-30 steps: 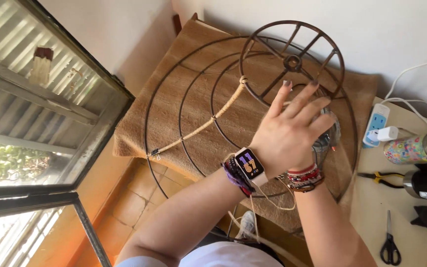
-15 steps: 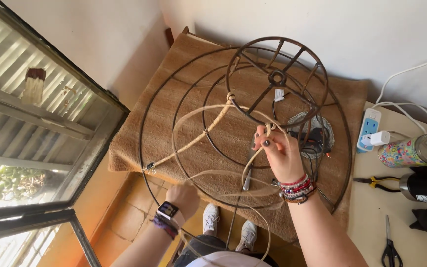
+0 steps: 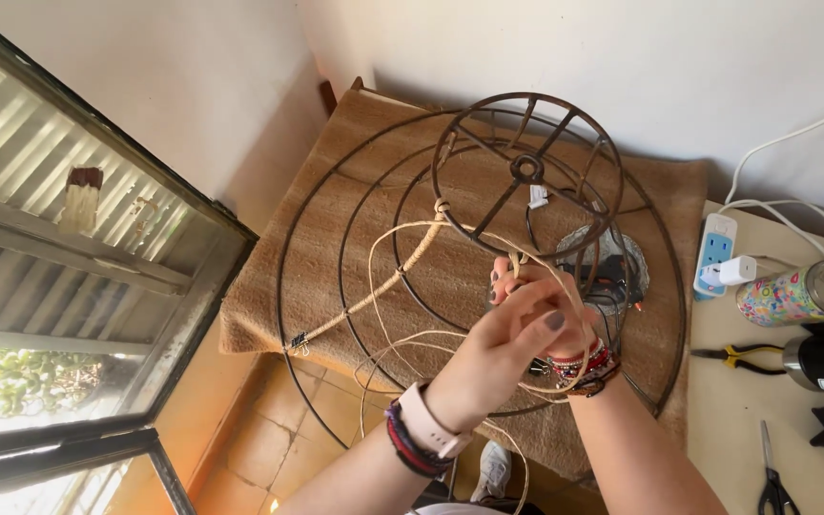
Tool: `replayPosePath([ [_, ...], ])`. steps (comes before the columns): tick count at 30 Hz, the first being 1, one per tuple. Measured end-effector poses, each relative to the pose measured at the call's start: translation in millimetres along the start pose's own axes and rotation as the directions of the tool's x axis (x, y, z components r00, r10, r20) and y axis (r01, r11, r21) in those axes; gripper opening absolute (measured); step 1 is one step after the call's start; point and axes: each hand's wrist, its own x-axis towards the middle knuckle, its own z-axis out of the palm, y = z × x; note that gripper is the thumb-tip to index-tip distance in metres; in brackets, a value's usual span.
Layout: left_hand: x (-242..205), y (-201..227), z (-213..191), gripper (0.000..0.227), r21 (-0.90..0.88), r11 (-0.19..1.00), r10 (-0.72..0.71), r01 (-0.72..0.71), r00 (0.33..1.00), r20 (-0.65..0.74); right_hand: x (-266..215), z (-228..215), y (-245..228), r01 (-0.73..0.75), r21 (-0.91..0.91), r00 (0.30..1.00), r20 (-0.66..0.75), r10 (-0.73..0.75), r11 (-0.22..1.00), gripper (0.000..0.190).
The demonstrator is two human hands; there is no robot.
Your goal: Wrapping a decorative cord around a metal lampshade frame
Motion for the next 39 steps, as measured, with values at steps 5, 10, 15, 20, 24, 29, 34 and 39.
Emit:
replayPosePath([
  [5,-14,-18,10,0.027,-0.69,0.692,-0.317,0.211,0.948,-0.029,40,51,-52,-0.528,-0.484,0.846,-0.228,0.482,0.698,0.012],
  [10,-49,-58,-62,0.027,0.524,0.805,0.313,-0.279,0.949,0.024,56,72,-63,-0.432,-0.609,0.892,-0.181,0.413,0.666,0.032],
  [15,-47,-15,-48,0.021,0.605,0.767,0.179,-0.213,0.977,0.117,59,77,-63,-0.433,-0.626,0.888,-0.172,0.426,0.648,0.028],
  [20,-16,6,0,0.045,0.741,0.661,0.145,-0.117,0.989,0.027,47,62,-57,-0.39,-0.452,0.914,-0.085,0.396,0.802,0.038],
  [24,-27,-4,9,0.017,0.798,0.447,-0.061,-0.403,0.877,0.477,55,72,-60,-0.401,-0.575,0.905,-0.129,0.405,0.713,0.03],
  [29,-24,-66,-34,0.023,0.969,0.03,-0.76,-0.247,0.623,0.182,59,72,-64,-0.434,-0.639,0.882,-0.157,0.445,0.636,0.031],
  [34,-55,-126,-131,0.041,0.98,-0.139,-0.79,0.143,0.581,-0.196,61,73,-65,-0.47,-0.607,0.868,-0.184,0.462,0.641,0.031],
  [39,-41,-24,-67,0.04,0.944,0.329,-0.328,0.018,0.94,0.097,59,77,-64,-0.482,-0.585,0.867,-0.209,0.452,0.653,0.036],
])
